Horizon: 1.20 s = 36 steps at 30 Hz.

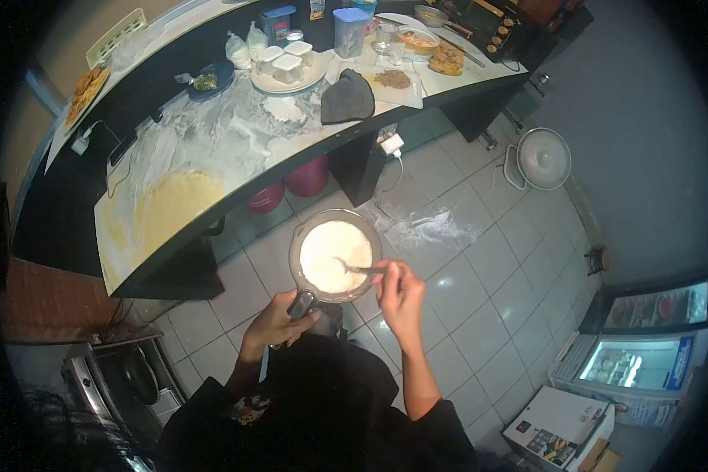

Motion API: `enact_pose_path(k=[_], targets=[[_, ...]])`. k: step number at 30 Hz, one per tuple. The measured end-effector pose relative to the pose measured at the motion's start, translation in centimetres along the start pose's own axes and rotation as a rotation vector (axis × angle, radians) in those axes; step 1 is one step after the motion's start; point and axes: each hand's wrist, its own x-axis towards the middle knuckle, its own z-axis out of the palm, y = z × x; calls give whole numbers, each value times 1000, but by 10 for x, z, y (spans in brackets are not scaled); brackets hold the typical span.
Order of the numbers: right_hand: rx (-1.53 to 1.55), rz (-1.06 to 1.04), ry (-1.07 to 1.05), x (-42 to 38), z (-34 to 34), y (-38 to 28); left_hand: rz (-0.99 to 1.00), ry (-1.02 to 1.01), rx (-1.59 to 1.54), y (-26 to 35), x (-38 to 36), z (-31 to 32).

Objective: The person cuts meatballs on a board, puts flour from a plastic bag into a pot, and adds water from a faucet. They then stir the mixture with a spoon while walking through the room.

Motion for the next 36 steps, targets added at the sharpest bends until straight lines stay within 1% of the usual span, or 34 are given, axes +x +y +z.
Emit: enact_pose_path(k=[2, 4, 6, 7, 9, 11, 12, 14, 15, 20, 21, 23, 24, 25, 26, 27, 29, 30, 31, 32, 34, 35, 36], targets=[[40, -69, 60, 27, -6, -3, -88, -14, 13, 12, 20, -7], [14, -91, 89, 51, -14, -6, -94, -16, 4, 14, 39, -12], [-187, -278, 99, 73, -20, -12, -107, -22, -4, 19, 55, -19], [-278, -441, 78, 83, -22, -11, -81, -14, -4, 23, 62, -21], [-300, -399, 76, 86, -25, -10, -55, -4, -7, 28, 74, -22], [-336, -287, 49, 89, -24, -14, -116, 5, 0, 33, 88, -26], [-333, -285, 43, 92, -22, -13, -121, 11, -2, 36, 96, -26], [-238, -191, 21, 96, -15, -8, -138, 11, 2, 40, 110, -25], [-251, -267, 36, 104, -12, 0, -142, 24, 2, 43, 116, -25], [-158, -248, -102, 164, -9, -5, -136, 93, -24, 49, 154, -21], [-85, -235, -128, 179, -9, -4, -135, 123, -31, 51, 162, -16], [12, -221, -190, 211, -14, 3, -8, 185, -34, 56, 180, -9], [21, -231, -213, 224, -19, 2, -4, 213, -32, 52, 188, -6], [116, -173, -265, 236, -25, 1, 127, 272, 53, 42, 198, -3], [206, -110, -319, 249, -31, -1, 256, 332, 138, 46, 207, 2], [256, -41, -349, 261, -37, -8, 253, 363, 131, 53, 212, 7], [270, -26, -408, 280, -47, -11, -235, 389, -29, 92, 217, 14], [287, -12, -435, 289, -51, -12, -237, 420, -38, 91, 222, 18], [258, -63, -455, 297, -54, -12, -201, 452, -29, 87, 225, 22], [261, -61, -482, 302, -57, -14, -165, 482, -18, 85, 227, 26], [110, -324, -461, 312, -65, -22, -185, 508, -36, 82, 232, 28], [57, -430, -536, 316, -72, -29, -62, 558, -27, 75, 236, 30], [62, -431, -548, 319, -74, -29, 59, 601, -17, 71, 240, 31]])
